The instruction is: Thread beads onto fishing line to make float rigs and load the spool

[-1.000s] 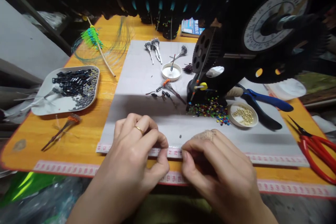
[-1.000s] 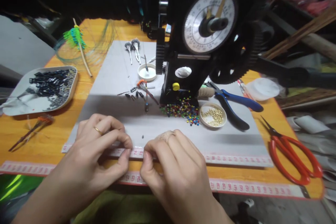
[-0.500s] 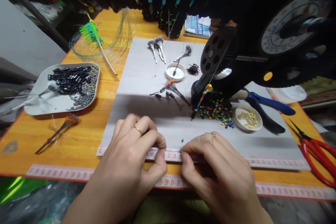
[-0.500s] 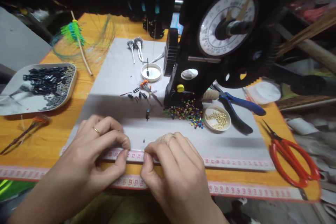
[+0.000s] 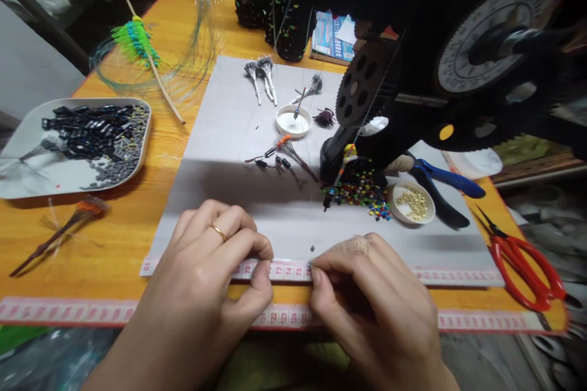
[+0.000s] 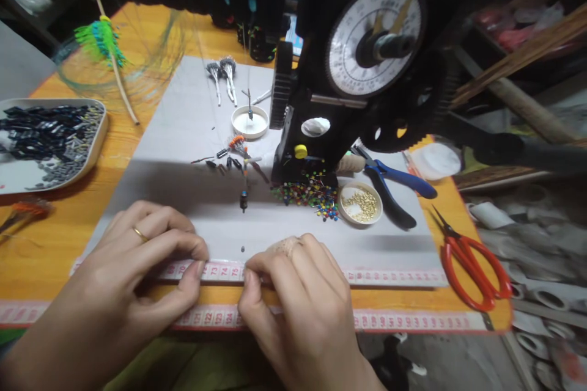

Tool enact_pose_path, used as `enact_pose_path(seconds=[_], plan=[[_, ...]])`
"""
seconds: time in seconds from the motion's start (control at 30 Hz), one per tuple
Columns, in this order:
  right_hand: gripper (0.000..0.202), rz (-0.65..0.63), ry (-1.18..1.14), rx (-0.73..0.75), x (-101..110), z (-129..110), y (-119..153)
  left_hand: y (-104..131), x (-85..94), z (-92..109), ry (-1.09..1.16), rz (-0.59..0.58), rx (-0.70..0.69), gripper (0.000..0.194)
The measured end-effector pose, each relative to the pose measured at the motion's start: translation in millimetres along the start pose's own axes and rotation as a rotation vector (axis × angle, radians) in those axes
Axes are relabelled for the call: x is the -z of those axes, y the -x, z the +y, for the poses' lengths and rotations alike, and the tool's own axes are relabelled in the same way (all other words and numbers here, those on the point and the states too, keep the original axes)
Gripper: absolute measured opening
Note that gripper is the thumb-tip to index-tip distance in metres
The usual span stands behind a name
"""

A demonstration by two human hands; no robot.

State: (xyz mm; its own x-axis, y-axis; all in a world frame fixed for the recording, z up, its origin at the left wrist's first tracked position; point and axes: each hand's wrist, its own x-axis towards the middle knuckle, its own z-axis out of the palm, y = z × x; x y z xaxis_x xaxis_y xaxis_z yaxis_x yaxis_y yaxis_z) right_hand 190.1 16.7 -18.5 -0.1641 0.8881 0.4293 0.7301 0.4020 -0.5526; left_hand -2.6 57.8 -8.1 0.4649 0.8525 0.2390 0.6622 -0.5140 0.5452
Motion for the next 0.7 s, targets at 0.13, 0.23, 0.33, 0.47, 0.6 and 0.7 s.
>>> enact_pose_path(seconds=[0.13,0.23,0.33,0.47,0.6,0.7], plan=[[0.013,-0.014,0.006,-0.007,3,2,1,0,0.1,-1,0.001,0.001,-0.001,0.013],[0.013,-0.033,0.006,-0.012,5,4,3,-1,0.0,0,0.004,0.003,-0.015,0.013],[0.015,-0.063,0.008,-0.014,7,7,6,0,-1.3,2,0.011,0.018,0.002,0.014],[0.015,-0.071,0.025,-0.019,9,10,9,0,-2.8,3,0.027,0.047,0.026,0.016],[0.016,-0.060,0.023,-0.016,10,11,10,-1,-2.8,3,0.018,0.026,0.023,0.016],[0.016,-0.057,0.013,-0.015,10,11,10,-1,-1.9,2,0.023,0.026,0.027,0.016]])
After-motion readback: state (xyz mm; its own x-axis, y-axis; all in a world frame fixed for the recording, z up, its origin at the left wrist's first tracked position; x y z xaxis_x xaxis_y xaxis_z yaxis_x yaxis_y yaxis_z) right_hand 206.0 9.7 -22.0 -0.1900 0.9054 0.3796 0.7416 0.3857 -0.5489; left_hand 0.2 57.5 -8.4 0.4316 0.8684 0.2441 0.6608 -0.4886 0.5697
